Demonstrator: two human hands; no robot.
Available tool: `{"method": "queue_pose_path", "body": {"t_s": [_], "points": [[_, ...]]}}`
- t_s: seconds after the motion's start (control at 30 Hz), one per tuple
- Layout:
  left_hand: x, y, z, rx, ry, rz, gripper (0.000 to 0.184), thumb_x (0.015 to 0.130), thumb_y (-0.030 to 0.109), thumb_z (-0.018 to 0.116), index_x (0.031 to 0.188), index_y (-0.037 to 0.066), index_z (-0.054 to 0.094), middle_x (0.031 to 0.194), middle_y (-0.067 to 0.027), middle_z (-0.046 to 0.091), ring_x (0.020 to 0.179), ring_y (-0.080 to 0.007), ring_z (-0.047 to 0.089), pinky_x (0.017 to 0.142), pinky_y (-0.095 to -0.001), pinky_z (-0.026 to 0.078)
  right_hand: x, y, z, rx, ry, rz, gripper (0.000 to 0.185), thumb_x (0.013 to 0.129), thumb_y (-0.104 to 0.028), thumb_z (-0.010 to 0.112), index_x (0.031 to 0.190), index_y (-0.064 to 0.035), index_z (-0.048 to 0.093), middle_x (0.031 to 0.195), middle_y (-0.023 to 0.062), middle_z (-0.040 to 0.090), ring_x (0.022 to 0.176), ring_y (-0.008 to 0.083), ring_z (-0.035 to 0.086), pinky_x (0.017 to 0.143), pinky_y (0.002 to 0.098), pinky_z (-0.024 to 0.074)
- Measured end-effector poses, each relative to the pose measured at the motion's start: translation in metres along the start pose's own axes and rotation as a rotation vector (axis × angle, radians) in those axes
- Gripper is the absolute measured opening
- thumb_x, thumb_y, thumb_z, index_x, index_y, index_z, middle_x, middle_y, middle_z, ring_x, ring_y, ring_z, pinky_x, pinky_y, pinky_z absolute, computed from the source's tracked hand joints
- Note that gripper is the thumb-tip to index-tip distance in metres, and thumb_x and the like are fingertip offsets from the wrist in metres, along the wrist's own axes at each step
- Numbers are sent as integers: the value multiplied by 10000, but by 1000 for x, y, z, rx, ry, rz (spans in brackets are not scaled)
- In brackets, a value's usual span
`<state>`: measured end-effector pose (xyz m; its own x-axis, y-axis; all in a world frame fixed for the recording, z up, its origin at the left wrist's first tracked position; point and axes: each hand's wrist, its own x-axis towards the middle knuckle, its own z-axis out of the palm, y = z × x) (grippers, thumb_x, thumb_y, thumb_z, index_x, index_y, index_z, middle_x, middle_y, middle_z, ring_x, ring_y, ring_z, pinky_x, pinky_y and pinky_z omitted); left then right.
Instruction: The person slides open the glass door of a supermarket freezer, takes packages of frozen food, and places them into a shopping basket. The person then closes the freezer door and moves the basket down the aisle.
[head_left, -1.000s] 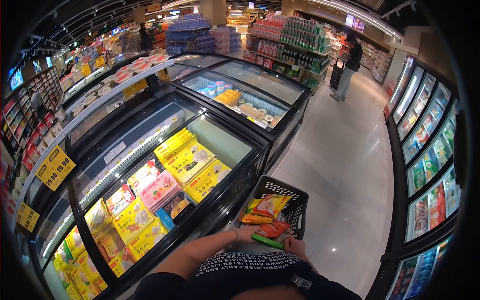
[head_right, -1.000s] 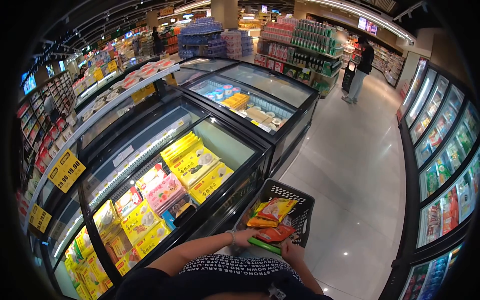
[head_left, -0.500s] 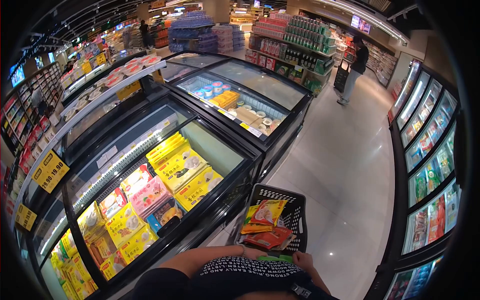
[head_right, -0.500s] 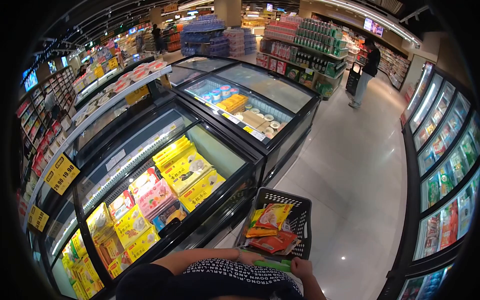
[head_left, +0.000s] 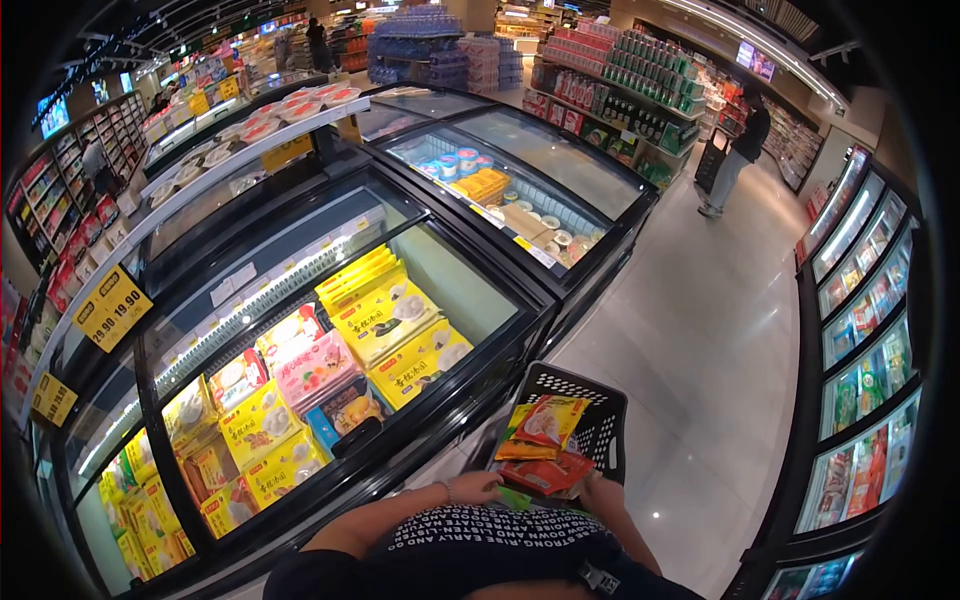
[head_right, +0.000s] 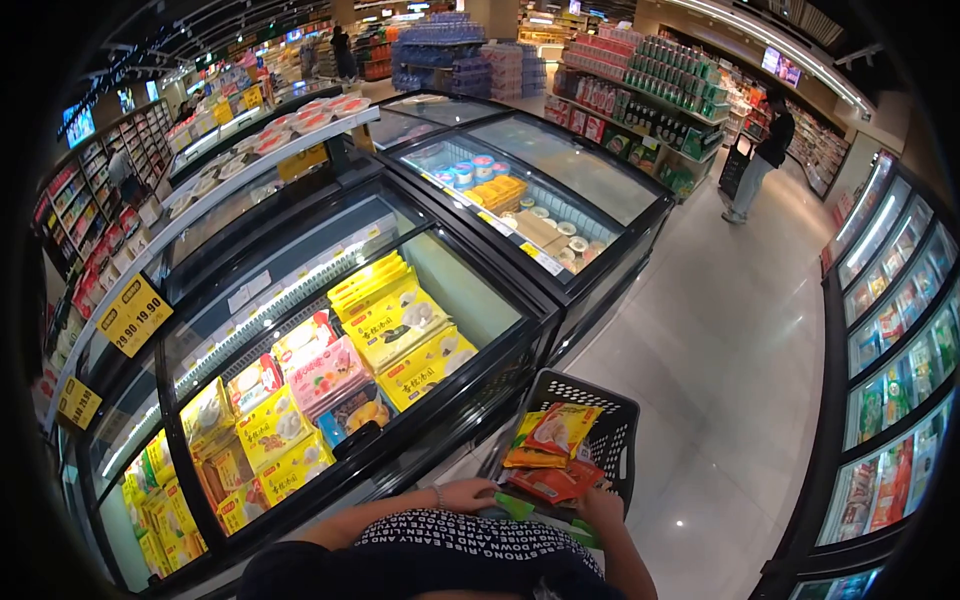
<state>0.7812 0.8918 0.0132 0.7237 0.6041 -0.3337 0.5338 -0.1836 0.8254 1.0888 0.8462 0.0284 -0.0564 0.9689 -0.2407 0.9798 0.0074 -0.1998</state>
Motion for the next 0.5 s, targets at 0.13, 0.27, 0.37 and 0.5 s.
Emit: {"method": "queue_pose_path", "body": {"t_s": [0.13, 0.27, 0.37, 0.5], "points": [[-59, -4, -29, 189, 465, 122, 294, 806, 225, 541, 1010, 13, 548, 950, -165, 566, 938, -300, 536, 848, -376, 419, 62, -98, -22, 112, 18, -304, 214, 757, -236, 517, 747, -25, 554, 715, 169, 585, 703, 326, 584, 625, 438, 459], [-119, 1, -53, 454, 894, 185, 249, 733, 146, 585, 946, 18, 567, 963, -138, 557, 991, -300, 505, 890, -389, 394, 84, -200, -25, 282, 150, -856, 141, 737, -143, 533, 818, -33, 566, 769, 144, 582, 776, 312, 567, 677, 419, 450], [-164, -1, -55, 528, 1082, -11, 317, 695, 131, 615, 981, 11, 550, 1030, -161, 516, 1041, -341, 463, 905, -424, 370, 87, -249, -29, 311, 175, -1117, 209, 714, -117, 562, 895, -12, 564, 921, 142, 567, 906, 314, 536, 770, 406, 431], [-214, -27, -39, 482, 1228, -328, 385, 684, 171, 642, 1015, 6, 532, 1060, -192, 486, 1027, -374, 448, 889, -447, 360, 99, -279, -20, 187, 150, -1157, 320, 742, -162, 563, 1032, -28, 541, 1127, 177, 497, 1094, 350, 447, 902, 430, 363]]}}
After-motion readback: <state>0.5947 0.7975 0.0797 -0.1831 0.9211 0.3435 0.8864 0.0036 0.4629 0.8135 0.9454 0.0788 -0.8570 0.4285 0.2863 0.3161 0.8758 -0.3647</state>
